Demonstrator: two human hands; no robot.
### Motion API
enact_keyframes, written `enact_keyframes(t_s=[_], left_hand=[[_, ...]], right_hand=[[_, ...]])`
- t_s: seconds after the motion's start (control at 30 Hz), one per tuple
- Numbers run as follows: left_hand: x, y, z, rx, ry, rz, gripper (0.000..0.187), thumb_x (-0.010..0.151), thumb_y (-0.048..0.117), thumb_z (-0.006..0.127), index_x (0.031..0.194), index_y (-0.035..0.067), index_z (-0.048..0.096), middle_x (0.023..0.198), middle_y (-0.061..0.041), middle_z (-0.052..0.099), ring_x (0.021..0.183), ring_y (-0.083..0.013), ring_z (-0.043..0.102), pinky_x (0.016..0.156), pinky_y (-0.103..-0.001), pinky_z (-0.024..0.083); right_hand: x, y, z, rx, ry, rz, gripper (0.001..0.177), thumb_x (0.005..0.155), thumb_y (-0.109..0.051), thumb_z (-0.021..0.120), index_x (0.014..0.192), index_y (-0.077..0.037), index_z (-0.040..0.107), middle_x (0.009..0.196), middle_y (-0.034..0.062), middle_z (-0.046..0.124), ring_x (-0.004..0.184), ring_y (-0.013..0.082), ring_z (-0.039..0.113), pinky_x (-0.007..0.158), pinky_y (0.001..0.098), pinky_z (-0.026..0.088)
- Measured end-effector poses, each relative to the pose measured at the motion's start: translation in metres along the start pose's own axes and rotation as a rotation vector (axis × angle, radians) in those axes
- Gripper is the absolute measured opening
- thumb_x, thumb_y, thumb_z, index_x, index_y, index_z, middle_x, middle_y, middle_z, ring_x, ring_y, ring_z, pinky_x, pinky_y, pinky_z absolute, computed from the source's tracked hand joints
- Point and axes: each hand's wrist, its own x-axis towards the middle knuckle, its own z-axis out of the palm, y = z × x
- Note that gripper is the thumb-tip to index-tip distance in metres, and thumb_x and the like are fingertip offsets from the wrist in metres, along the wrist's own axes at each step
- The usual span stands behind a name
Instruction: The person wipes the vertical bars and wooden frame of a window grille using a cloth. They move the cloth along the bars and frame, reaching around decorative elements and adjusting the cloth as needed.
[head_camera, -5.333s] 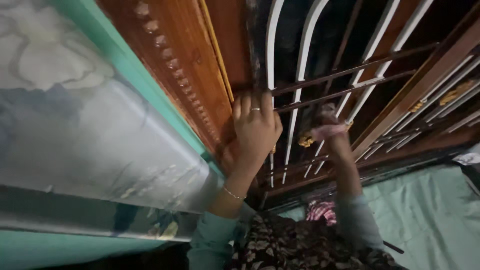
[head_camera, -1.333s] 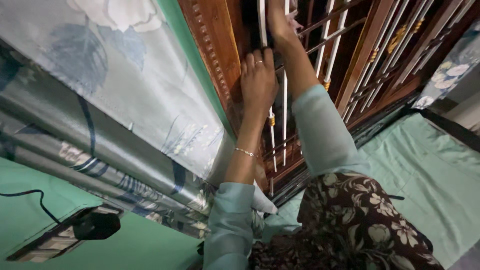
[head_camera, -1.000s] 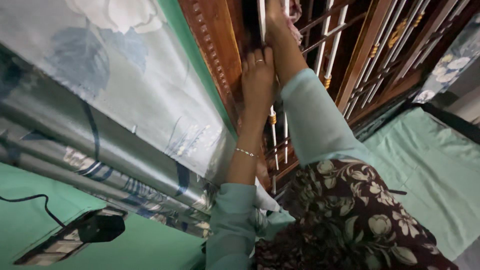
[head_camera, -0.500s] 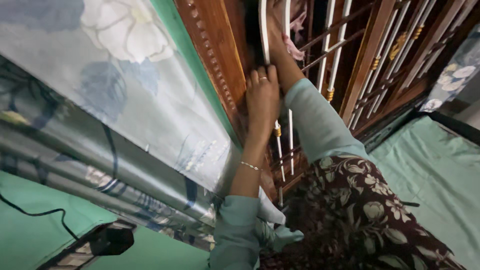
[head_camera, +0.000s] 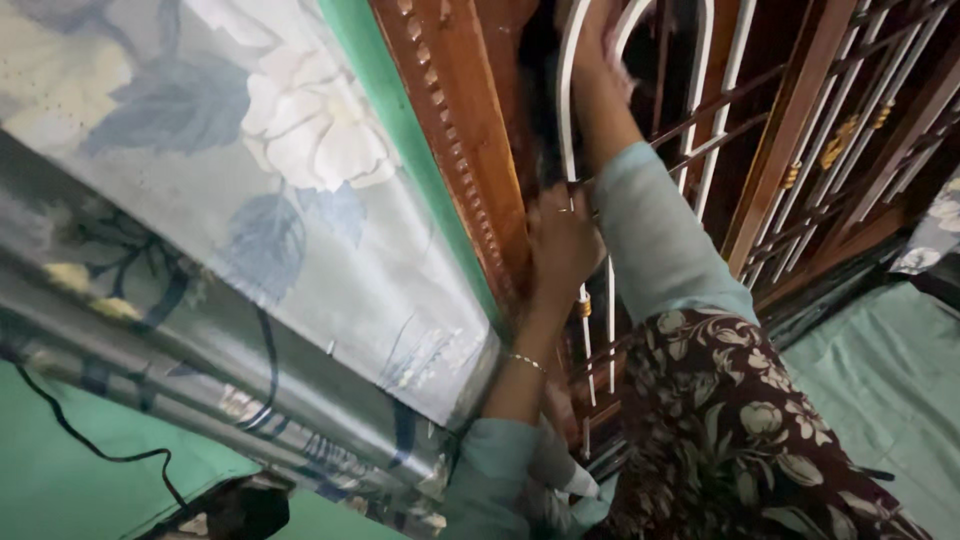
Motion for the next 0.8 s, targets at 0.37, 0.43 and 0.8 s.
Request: enact_keyframes(t_s=[0.37, 0.43, 0.8], left_hand=[[0.019, 0.016, -0.042, -0.143, 0.056, 0.01, 0.064, 0.066, 0.018, 0.076, 0.122, -0.005, 0.055, 0.143, -0.028, 0.049, 0.129, -0.0492, 0.047, 0.105, -0.055, 0.046], [0.04, 0.022, -0.061, -0.184, 0.1, -0.007, 0.071, 0.067, 0.012, 0.075, 0.131, -0.005, 0.049, 0.147, -0.026, 0.045, 0.133, -0.0515, 0.045, 0.11, -0.059, 0.043], [0.209, 0.025, -0.004, 0.039, 0.394, 0.114, 0.074, 0.093, 0.039, 0.068, 0.15, 0.004, 0.037, 0.152, -0.022, 0.043, 0.144, -0.0432, 0.041, 0.114, -0.066, 0.039]], right_hand=[[-0.022, 0.003, -0.009, 0.075, -0.036, 0.076, 0.08, 0.105, -0.055, 0.037, 0.162, 0.0, 0.028, 0.15, 0.019, 0.048, 0.133, 0.0313, 0.046, 0.113, 0.0381, 0.037], [-0.022, -0.003, -0.002, 0.12, -0.046, 0.07, 0.079, 0.105, -0.055, 0.037, 0.162, -0.001, 0.029, 0.15, 0.0187, 0.048, 0.132, 0.0311, 0.046, 0.113, 0.0381, 0.038], [-0.044, -0.031, 0.003, 0.277, -0.097, 0.085, 0.076, 0.104, -0.051, 0.038, 0.163, -0.003, 0.03, 0.149, 0.0171, 0.048, 0.13, 0.0301, 0.047, 0.112, 0.0378, 0.039]])
